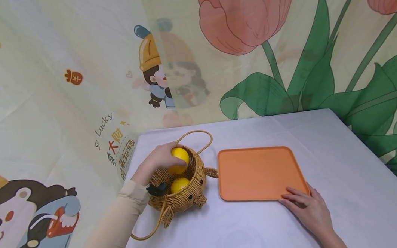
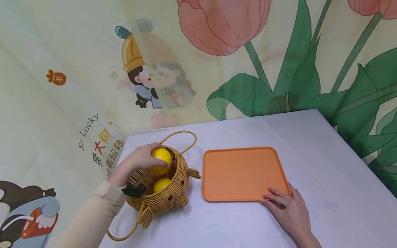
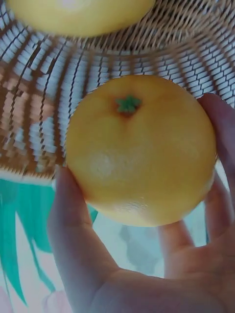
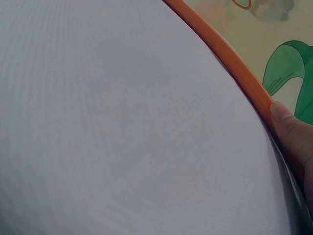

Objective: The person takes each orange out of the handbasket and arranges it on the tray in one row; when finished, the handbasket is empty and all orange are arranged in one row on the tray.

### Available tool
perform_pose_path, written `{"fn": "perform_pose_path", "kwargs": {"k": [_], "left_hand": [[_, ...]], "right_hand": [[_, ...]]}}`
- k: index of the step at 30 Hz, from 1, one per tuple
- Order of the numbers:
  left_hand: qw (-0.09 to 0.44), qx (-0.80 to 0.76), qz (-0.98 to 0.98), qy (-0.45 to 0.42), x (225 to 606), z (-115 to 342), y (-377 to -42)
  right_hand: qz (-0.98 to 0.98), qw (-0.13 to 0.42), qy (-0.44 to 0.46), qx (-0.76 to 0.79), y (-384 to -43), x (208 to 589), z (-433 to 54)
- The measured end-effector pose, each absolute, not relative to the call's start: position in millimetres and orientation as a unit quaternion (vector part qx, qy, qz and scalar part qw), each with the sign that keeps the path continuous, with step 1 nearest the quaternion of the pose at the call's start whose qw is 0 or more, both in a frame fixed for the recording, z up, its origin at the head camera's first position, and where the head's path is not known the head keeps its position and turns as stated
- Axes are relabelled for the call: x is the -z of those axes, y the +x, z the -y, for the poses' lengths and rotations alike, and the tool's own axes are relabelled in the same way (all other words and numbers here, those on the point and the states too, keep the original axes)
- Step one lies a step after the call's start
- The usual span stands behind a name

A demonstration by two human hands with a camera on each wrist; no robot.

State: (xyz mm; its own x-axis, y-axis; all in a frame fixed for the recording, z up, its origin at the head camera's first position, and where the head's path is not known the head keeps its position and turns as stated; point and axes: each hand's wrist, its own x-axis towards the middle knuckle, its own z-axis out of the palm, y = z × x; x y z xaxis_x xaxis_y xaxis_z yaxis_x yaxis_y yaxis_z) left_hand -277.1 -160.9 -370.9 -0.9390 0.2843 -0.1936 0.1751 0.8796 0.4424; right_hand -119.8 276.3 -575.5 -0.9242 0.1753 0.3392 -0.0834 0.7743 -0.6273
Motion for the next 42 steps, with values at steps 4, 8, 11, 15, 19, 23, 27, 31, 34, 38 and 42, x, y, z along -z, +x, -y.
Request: {"fn": "perform_pose_path", "kwargs": {"k": [4, 8, 11, 15, 19, 23, 27, 31, 34, 38, 42], "left_hand": [[0.092, -0.231, -0.961, 0.117, 362.8, 158.3, -269.0], [0.061, -0.252, -0.958, 0.121, 356.1, 150.3, -259.2], [0.037, -0.277, -0.952, 0.126, 351.5, 141.1, -251.2], [0.022, -0.328, -0.935, 0.131, 345.9, 126.8, -241.7], [0.022, -0.367, -0.919, 0.140, 343.1, 112.4, -235.5], [0.025, -0.386, -0.910, 0.149, 345.0, 98.1, -231.8], [0.035, -0.394, -0.905, 0.159, 352.8, 83.7, -229.3], [0.051, -0.402, -0.897, 0.176, 362.2, 67.6, -226.2], [0.072, -0.428, -0.882, 0.185, 367.9, 53.9, -221.8], [0.092, -0.455, -0.864, 0.194, 376.4, 35.4, -215.1], [0.097, -0.466, -0.856, 0.203, 387.3, 17.5, -210.6]], "right_hand": [[0.924, 0.187, -0.028, -0.333, -119.8, 576.6, -277.0], [0.923, 0.190, -0.021, -0.334, -119.6, 577.3, -278.3], [0.924, 0.194, -0.018, -0.330, -120.1, 577.5, -278.5], [0.925, 0.192, -0.022, -0.328, -121.2, 577.5, -278.1], [0.924, 0.190, -0.025, -0.331, -121.6, 577.3, -278.3], [0.922, 0.194, -0.023, -0.334, -121.0, 578.0, -277.9], [0.920, 0.201, -0.013, -0.336, -120.4, 579.1, -276.2], [0.918, 0.203, -0.013, -0.339, -119.8, 579.7, -275.4], [0.919, 0.199, -0.017, -0.340, -119.4, 579.9, -275.3], [0.922, 0.197, -0.023, -0.332, -120.0, 580.0, -275.9], [0.925, 0.197, -0.028, -0.323, -120.5, 579.9, -275.8]]}}
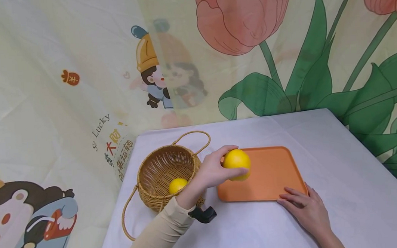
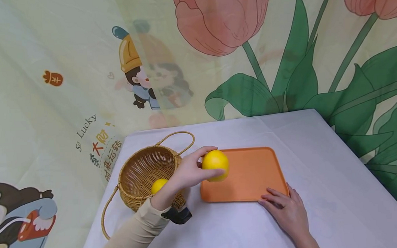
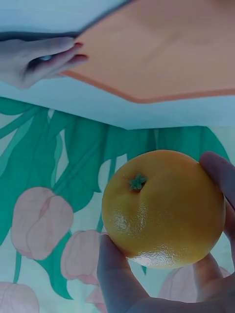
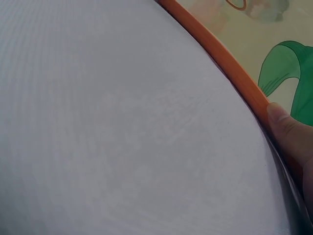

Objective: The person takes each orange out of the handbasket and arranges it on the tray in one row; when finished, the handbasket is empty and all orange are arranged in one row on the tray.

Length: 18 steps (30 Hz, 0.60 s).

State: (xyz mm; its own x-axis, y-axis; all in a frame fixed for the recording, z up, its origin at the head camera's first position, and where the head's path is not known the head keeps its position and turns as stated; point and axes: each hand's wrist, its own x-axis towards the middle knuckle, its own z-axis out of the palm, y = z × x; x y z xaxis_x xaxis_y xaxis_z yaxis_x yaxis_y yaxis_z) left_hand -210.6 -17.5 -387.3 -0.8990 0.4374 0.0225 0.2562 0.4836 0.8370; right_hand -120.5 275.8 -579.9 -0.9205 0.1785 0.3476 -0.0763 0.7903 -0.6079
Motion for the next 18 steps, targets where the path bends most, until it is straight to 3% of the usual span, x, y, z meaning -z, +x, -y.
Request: {"fn": "perform_pose_path", "kwargs": {"k": [18], "left_hand": [[0.077, -0.478, -0.855, 0.183, 448.6, -44.9, -213.2]], "right_hand": [[0.927, 0.185, -0.042, -0.324, -121.2, 576.8, -273.1]]}}
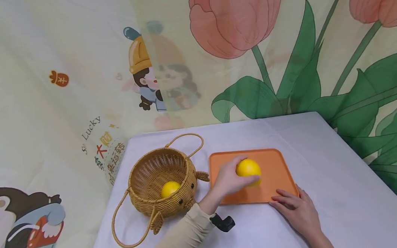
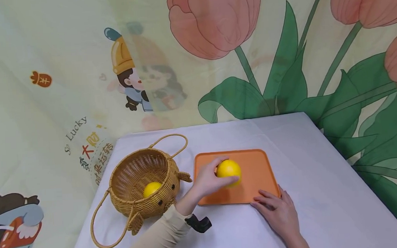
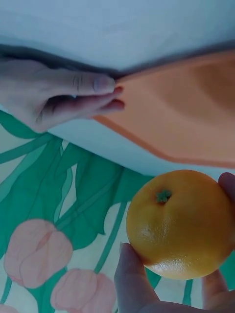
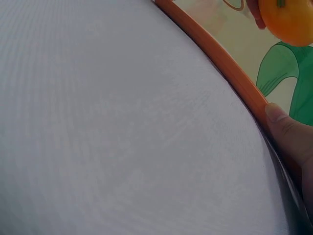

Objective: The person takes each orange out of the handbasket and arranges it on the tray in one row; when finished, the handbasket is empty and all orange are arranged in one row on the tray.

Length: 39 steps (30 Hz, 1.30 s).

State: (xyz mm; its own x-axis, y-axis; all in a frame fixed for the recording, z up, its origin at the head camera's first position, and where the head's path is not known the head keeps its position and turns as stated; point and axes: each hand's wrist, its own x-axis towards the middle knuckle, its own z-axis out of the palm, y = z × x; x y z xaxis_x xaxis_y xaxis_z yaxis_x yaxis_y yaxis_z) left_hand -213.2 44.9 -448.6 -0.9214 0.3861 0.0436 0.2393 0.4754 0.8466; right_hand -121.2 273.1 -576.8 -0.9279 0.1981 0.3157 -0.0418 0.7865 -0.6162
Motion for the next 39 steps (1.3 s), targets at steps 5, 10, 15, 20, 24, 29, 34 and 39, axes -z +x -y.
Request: {"fn": "perform_pose_path", "kwargs": {"k": [5, 10, 15, 20, 24, 29, 34, 39], "left_hand": [[0.084, -0.476, -0.861, 0.161, 467.9, -53.7, -218.5], [0.096, -0.455, -0.872, 0.153, 481.9, -61.2, -222.9], [0.102, -0.448, -0.876, 0.143, 494.2, -69.2, -226.6], [0.091, -0.458, -0.874, 0.136, 500.9, -79.2, -232.9], [0.081, -0.468, -0.871, 0.127, 503.6, -89.7, -238.9], [0.070, -0.471, -0.871, 0.118, 506.6, -106.5, -246.3], [0.055, -0.466, -0.877, 0.105, 509.2, -120.1, -255.1], [0.041, -0.460, -0.882, 0.090, 509.5, -126.3, -265.4]], "right_hand": [[0.926, 0.185, -0.039, -0.328, -120.9, 578.1, -272.2], [0.926, 0.179, -0.041, -0.329, -119.7, 580.9, -272.0], [0.929, 0.163, -0.052, -0.329, -118.0, 582.4, -270.6], [0.931, 0.156, -0.062, -0.325, -118.9, 581.9, -270.1], [0.933, 0.152, -0.068, -0.319, -120.9, 580.7, -271.0], [0.934, 0.165, -0.064, -0.312, -122.4, 579.4, -272.9], [0.932, 0.178, -0.056, -0.312, -123.1, 579.4, -272.7], [0.933, 0.168, -0.055, -0.314, -122.0, 579.7, -272.1]]}}
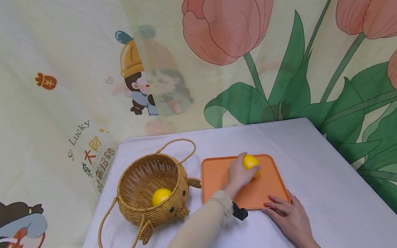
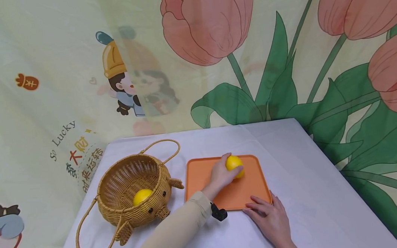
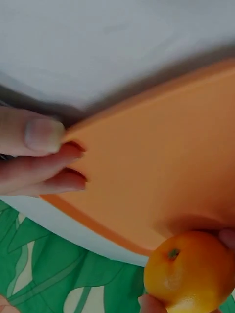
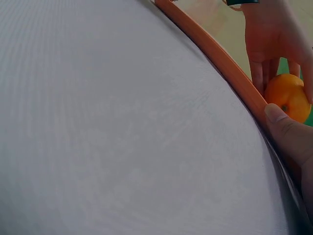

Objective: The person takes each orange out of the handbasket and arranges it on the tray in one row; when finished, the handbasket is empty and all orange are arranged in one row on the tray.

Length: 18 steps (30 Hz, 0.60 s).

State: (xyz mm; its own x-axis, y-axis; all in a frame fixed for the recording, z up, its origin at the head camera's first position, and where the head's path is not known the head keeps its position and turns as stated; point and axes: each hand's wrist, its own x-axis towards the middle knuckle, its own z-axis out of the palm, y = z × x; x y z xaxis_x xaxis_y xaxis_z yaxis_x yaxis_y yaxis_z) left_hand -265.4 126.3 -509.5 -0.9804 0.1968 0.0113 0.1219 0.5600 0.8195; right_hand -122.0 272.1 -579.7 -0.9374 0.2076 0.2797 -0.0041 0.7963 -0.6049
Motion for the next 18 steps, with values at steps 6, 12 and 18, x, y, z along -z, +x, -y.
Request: {"fn": "perform_pose_path", "kwargs": {"k": [6, 12, 18], "left_hand": [[0.041, -0.452, -0.886, 0.089, 511.1, -129.3, -275.9], [0.038, -0.457, -0.885, 0.083, 513.1, -132.1, -279.9], [0.034, -0.461, -0.884, 0.073, 512.0, -133.9, -281.7]], "right_hand": [[0.931, 0.170, -0.047, -0.319, -121.3, 579.5, -273.1], [0.930, 0.179, -0.044, -0.318, -121.0, 580.0, -273.6], [0.932, 0.175, -0.046, -0.314, -121.5, 579.3, -273.3]]}}
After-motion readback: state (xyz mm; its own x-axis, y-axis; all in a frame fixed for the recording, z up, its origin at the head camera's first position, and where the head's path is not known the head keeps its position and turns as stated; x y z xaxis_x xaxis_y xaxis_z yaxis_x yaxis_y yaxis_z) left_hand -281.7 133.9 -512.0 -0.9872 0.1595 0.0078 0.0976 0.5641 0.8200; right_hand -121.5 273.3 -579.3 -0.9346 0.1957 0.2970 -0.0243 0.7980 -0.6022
